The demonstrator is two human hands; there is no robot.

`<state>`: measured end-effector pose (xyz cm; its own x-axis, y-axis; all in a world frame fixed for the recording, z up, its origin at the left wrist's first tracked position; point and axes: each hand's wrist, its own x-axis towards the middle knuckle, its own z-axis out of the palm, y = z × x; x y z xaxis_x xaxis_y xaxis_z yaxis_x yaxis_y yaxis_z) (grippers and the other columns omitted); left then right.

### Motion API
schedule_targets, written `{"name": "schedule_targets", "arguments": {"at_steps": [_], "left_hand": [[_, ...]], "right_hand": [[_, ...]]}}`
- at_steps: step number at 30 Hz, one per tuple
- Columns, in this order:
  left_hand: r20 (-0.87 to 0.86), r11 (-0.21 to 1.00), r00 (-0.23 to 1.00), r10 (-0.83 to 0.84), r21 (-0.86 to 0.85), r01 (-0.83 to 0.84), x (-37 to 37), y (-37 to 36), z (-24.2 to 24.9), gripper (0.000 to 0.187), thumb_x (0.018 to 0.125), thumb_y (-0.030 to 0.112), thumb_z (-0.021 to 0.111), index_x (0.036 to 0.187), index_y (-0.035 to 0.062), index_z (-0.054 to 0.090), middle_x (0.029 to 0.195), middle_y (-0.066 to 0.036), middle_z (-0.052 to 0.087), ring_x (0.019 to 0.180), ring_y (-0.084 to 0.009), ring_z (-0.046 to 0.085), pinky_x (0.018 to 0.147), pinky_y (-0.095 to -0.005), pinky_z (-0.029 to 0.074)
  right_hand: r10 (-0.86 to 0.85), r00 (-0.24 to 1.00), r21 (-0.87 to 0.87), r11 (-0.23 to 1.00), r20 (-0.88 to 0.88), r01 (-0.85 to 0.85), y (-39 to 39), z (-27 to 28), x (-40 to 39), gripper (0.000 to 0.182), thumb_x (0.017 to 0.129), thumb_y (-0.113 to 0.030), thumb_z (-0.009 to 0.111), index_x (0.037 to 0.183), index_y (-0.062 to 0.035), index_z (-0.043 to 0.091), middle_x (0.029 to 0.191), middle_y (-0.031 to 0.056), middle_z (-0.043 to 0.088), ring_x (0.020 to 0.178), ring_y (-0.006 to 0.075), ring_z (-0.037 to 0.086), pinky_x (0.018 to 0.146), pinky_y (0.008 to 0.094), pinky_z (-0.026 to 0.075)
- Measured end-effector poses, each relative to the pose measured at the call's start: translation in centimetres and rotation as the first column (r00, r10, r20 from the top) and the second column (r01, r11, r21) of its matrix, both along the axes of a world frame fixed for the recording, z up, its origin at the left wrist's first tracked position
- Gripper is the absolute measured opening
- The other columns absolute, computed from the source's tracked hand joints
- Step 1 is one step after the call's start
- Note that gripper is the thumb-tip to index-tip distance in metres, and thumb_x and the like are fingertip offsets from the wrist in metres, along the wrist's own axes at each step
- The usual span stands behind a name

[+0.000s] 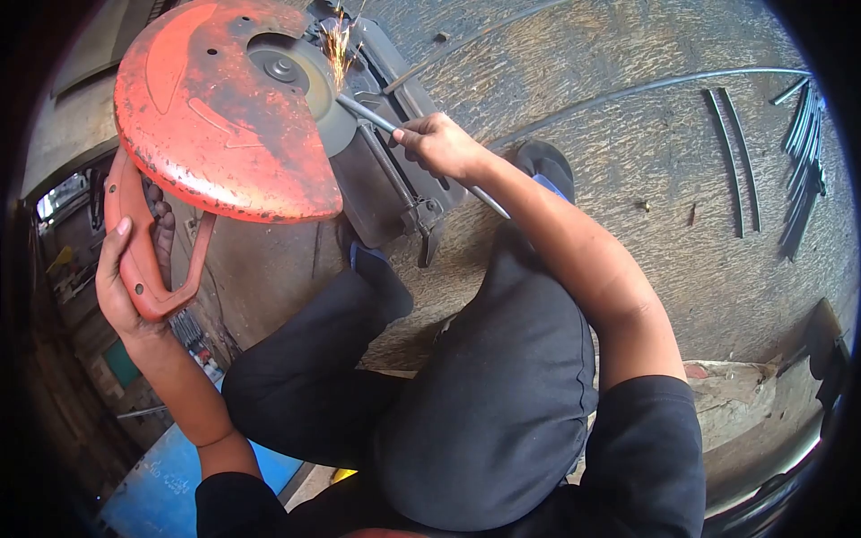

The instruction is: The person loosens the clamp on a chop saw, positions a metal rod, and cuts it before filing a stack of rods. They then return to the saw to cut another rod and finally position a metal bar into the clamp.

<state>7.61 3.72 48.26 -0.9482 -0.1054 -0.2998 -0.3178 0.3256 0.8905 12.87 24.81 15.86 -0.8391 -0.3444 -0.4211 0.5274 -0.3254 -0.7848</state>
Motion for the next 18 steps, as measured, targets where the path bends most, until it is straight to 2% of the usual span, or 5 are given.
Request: {"name": "schedule_targets", "arguments": {"at_steps": [2, 9, 15, 17, 18], "left_hand": [[-0.007, 1.0, 1.0, 0.001, -0.005, -0.001, 0.0, 0.1, 0.0, 0.063, 0.084, 0.02, 0.062, 0.135, -0.0082, 0.038, 0.123, -0.016, 0.052, 0.104, -0.0235, 0.055, 0.095, -0.0365, 0.044], [-0.008, 1.0, 1.0, 0.014, 0.001, -0.014, 0.2, 0.5, 0.0, 0.063, 0.084, 0.02, 0.061, 0.136, -0.0084, 0.037, 0.122, -0.017, 0.053, 0.104, -0.0239, 0.056, 0.096, -0.0367, 0.043], [-0.004, 1.0, 1.0, -0.002, 0.011, 0.002, 0.0, 0.0, 0.0, 0.062, 0.085, 0.019, 0.06, 0.135, -0.0087, 0.038, 0.121, -0.018, 0.054, 0.104, -0.0241, 0.056, 0.095, -0.0367, 0.043], [-0.002, 1.0, 1.0, 0.003, 0.014, -0.003, 0.0, -0.1, 0.0, 0.062, 0.085, 0.019, 0.06, 0.135, -0.0088, 0.038, 0.12, -0.018, 0.055, 0.105, -0.0241, 0.056, 0.095, -0.0366, 0.043], [0.003, 1.0, 1.0, 0.001, 0.017, -0.001, 0.0, -0.1, 0.0, 0.062, 0.085, 0.019, 0.06, 0.135, -0.0088, 0.038, 0.12, -0.018, 0.055, 0.104, -0.0241, 0.056, 0.095, -0.0367, 0.043]], "right_hand": [[-0.028, 1.0, 0.076, 0.997, 0.005, 0.027, -0.3, -0.2, 0.1, 0.032, 0.096, -0.029, 0.055, 0.1, -0.0002, 0.067, 0.065, 0.0008, 0.053, 0.049, 0.008, 0.045, 0.043, 0.0265, 0.039], [-0.038, 0.997, 0.176, 0.983, -0.064, 0.049, -0.6, 0.4, 0.1, 0.032, 0.095, -0.029, 0.055, 0.101, 0.0006, 0.066, 0.066, 0.0012, 0.054, 0.054, 0.0085, 0.047, 0.049, 0.0279, 0.041], [-0.041, 0.973, 0.301, 0.947, -0.227, 0.11, -1.2, -1.0, -0.1, 0.029, 0.093, -0.025, 0.058, 0.098, 0.0029, 0.066, 0.063, 0.0065, 0.051, 0.058, 0.011, 0.046, 0.057, 0.0334, 0.043], [-0.011, 0.965, 0.345, 0.933, -0.263, 0.104, -1.2, -1.1, -0.1, 0.029, 0.093, -0.024, 0.059, 0.1, 0.0037, 0.065, 0.064, 0.013, 0.055, 0.062, 0.013, 0.052, 0.061, 0.0368, 0.046], [-0.01, 0.965, 0.345, 0.933, -0.263, 0.104, -1.2, -1.1, 0.0, 0.029, 0.093, -0.024, 0.059, 0.1, 0.0037, 0.065, 0.064, 0.013, 0.055, 0.062, 0.013, 0.052, 0.061, 0.0368, 0.046]]}}
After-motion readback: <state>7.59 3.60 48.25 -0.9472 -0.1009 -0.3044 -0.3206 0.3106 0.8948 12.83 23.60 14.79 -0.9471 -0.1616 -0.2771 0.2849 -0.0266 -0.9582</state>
